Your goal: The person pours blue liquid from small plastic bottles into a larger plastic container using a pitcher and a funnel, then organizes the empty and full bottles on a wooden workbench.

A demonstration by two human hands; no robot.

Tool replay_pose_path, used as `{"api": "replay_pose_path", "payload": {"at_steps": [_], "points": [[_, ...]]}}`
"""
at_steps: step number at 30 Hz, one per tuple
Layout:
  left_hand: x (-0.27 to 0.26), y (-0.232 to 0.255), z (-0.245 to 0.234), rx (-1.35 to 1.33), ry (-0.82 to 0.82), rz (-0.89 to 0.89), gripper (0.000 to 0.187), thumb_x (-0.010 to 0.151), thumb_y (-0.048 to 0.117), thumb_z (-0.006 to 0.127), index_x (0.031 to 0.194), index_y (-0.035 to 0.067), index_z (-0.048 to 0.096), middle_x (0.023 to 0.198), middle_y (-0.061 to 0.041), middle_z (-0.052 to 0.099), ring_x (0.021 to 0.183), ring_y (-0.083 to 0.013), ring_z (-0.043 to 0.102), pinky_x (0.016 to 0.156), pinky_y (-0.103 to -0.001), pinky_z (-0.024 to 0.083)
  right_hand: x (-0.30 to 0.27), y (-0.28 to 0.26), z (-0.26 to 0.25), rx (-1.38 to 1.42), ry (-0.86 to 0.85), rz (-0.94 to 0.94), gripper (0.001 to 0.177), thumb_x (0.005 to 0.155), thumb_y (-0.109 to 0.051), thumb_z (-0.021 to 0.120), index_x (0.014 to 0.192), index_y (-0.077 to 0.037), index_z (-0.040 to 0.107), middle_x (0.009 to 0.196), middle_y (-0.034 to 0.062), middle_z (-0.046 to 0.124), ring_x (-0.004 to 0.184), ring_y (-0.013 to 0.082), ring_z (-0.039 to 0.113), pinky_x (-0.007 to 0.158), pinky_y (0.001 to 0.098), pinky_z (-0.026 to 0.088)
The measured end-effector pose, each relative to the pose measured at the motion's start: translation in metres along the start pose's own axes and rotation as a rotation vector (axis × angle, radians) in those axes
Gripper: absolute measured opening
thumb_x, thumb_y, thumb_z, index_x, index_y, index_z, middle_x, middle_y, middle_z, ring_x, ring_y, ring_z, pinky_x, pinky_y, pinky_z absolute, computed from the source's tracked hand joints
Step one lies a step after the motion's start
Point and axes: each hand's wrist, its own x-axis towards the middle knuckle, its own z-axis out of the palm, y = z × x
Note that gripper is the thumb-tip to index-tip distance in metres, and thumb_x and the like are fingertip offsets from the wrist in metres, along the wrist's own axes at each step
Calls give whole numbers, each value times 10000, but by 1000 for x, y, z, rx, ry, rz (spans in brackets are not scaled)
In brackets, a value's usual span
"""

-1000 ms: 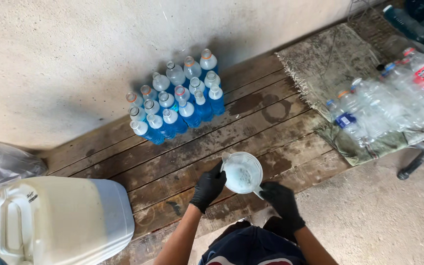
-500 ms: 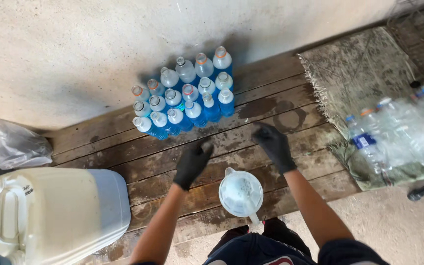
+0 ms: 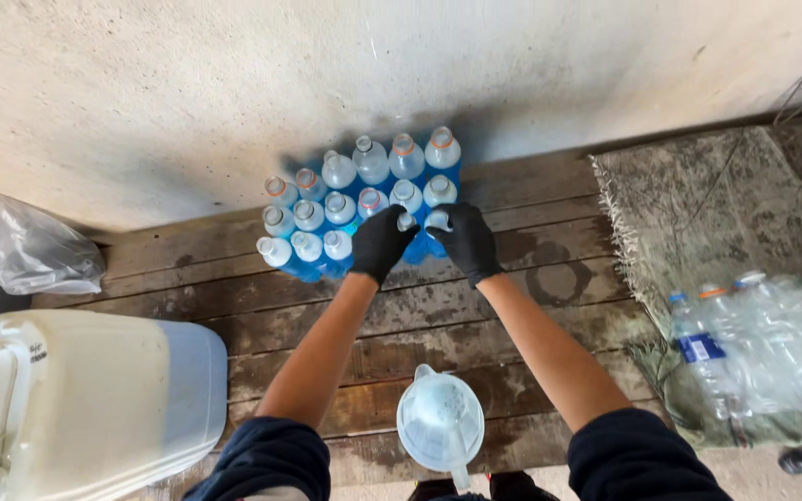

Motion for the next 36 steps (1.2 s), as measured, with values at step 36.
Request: {"api": "replay_pose_path", "payload": {"at_steps": [36], "points": [[-76, -57, 184, -755, 98, 95, 599, 712, 209, 929, 1256, 211, 681, 1194, -73, 718, 1244, -306, 631, 1106, -495, 489, -144, 42, -6, 507, -180, 236, 564, 791, -255, 941, 1242, -175, 611, 1260, 114, 696, 1244, 352, 636, 1049, 559, 509]]}}
